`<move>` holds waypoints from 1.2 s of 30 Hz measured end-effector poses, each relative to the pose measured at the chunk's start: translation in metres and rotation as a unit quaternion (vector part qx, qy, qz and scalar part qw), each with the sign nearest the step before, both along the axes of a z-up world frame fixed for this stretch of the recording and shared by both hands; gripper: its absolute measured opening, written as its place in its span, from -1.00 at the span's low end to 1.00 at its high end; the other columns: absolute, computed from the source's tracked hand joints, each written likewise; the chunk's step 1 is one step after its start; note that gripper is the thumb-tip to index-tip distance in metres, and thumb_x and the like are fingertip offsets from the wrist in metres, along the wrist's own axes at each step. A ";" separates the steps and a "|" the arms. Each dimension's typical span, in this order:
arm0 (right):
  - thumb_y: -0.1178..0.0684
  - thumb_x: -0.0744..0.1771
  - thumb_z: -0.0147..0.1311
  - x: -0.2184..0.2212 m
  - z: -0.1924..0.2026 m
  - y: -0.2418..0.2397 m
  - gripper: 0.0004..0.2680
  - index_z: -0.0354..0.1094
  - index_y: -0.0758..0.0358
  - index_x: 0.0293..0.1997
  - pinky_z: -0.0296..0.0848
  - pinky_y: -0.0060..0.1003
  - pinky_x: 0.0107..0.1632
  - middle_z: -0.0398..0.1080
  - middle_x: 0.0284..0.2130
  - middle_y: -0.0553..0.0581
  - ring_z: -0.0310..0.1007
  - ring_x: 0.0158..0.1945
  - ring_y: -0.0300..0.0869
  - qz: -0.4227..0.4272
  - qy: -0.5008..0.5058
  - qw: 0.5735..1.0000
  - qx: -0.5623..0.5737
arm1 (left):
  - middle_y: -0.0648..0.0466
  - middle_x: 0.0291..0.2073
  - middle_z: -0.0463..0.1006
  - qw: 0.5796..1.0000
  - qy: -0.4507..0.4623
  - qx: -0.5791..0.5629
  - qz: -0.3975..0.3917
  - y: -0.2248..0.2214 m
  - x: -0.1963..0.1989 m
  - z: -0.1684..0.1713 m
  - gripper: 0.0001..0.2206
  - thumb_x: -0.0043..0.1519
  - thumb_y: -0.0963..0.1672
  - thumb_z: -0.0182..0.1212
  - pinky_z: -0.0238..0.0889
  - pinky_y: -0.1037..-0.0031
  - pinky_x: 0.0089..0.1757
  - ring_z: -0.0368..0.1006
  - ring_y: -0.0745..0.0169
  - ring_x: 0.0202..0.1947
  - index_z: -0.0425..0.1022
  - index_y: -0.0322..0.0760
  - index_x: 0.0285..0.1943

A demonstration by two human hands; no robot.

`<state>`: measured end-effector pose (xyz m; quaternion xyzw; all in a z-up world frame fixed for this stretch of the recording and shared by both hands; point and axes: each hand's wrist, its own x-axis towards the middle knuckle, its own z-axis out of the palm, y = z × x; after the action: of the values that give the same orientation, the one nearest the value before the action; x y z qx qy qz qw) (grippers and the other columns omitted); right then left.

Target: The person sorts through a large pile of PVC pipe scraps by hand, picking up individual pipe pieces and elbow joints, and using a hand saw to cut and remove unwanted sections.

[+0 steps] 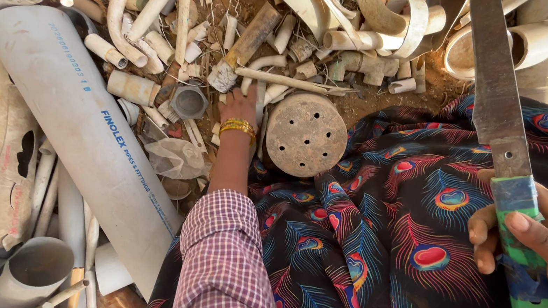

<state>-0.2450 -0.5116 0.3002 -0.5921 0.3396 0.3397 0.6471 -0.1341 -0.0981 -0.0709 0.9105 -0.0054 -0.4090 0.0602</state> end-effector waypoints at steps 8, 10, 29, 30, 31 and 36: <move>0.07 0.44 -0.11 0.000 0.008 0.008 -0.53 0.01 0.44 0.59 0.47 0.02 -0.24 0.40 -0.25 0.52 0.47 -0.30 0.13 0.001 0.006 1.000 -0.012 | -0.23 0.23 0.30 0.996 -0.061 -0.022 0.064 0.004 -0.026 0.004 -0.19 -0.02 -0.06 0.54 -0.09 -0.10 0.29 0.15 -0.21 0.31 0.16 -0.05 0.42; 0.07 0.44 -0.10 0.000 0.009 0.010 -0.53 0.01 0.47 0.59 0.47 0.01 -0.24 0.40 -0.25 0.51 0.47 -0.30 0.12 -0.007 -0.008 1.000 0.003 | -0.24 0.22 0.29 0.995 -0.068 -0.030 0.059 0.004 -0.027 0.009 -0.21 -0.02 -0.06 0.54 -0.07 -0.09 0.26 0.14 -0.23 0.30 0.18 -0.05 0.41; 0.06 0.44 -0.09 -0.005 0.006 0.006 -0.53 0.02 0.49 0.57 0.47 0.02 -0.23 0.43 -0.24 0.52 0.49 -0.31 0.12 -0.005 0.002 1.000 0.000 | -0.16 0.17 0.35 0.983 -0.081 -0.161 0.031 0.009 0.048 0.076 -0.42 0.07 -0.07 0.47 0.41 0.20 -0.02 0.45 0.06 0.01 0.43 0.07 0.34; 0.06 0.44 -0.09 -0.005 0.006 0.004 -0.53 0.02 0.49 0.56 0.48 0.02 -0.23 0.43 -0.24 0.52 0.49 -0.30 0.12 -0.001 -0.003 1.000 0.001 | -0.08 0.24 0.33 0.992 -0.012 -0.122 0.032 -0.003 0.065 0.089 -0.39 0.13 -0.05 0.40 0.46 0.27 -0.01 0.45 0.11 0.06 0.31 0.12 0.41; 0.06 0.44 -0.10 -0.006 0.006 0.004 -0.54 0.02 0.50 0.55 0.48 0.02 -0.22 0.43 -0.24 0.52 0.49 -0.30 0.12 0.002 -0.007 1.000 0.003 | -0.07 0.27 0.53 0.867 0.067 -0.346 0.353 -0.023 0.088 0.100 -0.60 0.35 -0.01 0.11 0.52 0.33 -0.01 0.67 0.14 0.06 0.39 0.03 0.39; 0.06 0.44 -0.10 -0.008 0.008 -0.002 -0.52 0.00 0.45 0.60 0.50 0.03 -0.23 0.42 -0.24 0.53 0.52 -0.29 0.15 0.020 0.002 1.000 0.007 | -0.18 0.30 0.36 0.882 -0.393 -0.219 -0.143 -0.081 0.128 0.145 -0.34 -0.02 -0.01 0.44 0.37 0.19 0.08 0.37 -0.08 0.23 0.41 -0.05 0.33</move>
<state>-0.2531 -0.5133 0.3080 -0.5936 0.3268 0.3565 0.6432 -0.0059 -0.1791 0.0746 0.9495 -0.2482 -0.0105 0.1915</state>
